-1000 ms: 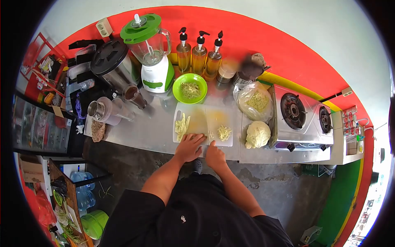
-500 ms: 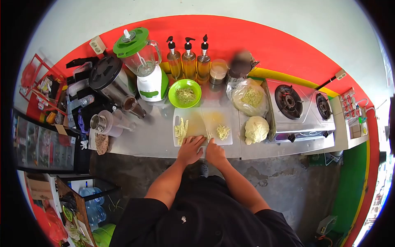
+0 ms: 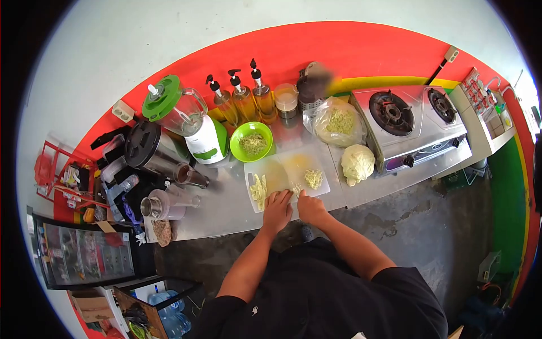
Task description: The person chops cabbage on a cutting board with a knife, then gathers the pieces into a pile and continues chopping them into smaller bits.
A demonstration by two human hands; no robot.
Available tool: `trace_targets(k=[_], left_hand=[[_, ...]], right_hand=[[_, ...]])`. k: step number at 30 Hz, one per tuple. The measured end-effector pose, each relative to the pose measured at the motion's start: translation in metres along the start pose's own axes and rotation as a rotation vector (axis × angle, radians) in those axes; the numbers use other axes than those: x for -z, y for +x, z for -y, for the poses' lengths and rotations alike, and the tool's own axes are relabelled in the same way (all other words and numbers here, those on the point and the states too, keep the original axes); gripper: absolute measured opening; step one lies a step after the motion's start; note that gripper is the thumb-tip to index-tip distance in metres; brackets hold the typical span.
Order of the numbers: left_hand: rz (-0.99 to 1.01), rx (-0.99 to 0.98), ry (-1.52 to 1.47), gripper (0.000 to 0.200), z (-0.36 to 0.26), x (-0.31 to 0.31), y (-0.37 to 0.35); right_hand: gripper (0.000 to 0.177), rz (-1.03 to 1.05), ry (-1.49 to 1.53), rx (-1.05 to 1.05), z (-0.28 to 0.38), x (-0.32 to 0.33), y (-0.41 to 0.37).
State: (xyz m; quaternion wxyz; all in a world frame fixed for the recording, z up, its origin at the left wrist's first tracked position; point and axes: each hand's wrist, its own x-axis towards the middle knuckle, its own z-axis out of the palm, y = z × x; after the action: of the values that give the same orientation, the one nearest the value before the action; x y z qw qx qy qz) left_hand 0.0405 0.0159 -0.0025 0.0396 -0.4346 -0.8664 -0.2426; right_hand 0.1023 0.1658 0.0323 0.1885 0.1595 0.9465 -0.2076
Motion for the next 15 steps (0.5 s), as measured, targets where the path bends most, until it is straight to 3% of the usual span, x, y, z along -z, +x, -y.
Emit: trace_targets(k=[4,6,9,15], left_hand=[[-0.03,-0.024,-0.038,0.035,-0.001,0.005,0.012],[-0.102,-0.032,-0.038,0.021,0.002,0.001,0.021],[-0.048,0.018,-0.083,0.012,0.01,-0.006,0.032],[0.025,0.072,-0.038,0.011,0.006,-0.006,0.039]], right_hand=[[0.037,0.018,-0.009,-0.022,-0.001,-0.014,-0.008],[0.036,-0.002,-0.02,-0.029,-0.004,-0.015,-0.003],[0.034,-0.03,0.006,-0.007,-0.003,-0.006,0.004],[0.031,0.064,-0.035,-0.005,0.001,0.002,-0.013]])
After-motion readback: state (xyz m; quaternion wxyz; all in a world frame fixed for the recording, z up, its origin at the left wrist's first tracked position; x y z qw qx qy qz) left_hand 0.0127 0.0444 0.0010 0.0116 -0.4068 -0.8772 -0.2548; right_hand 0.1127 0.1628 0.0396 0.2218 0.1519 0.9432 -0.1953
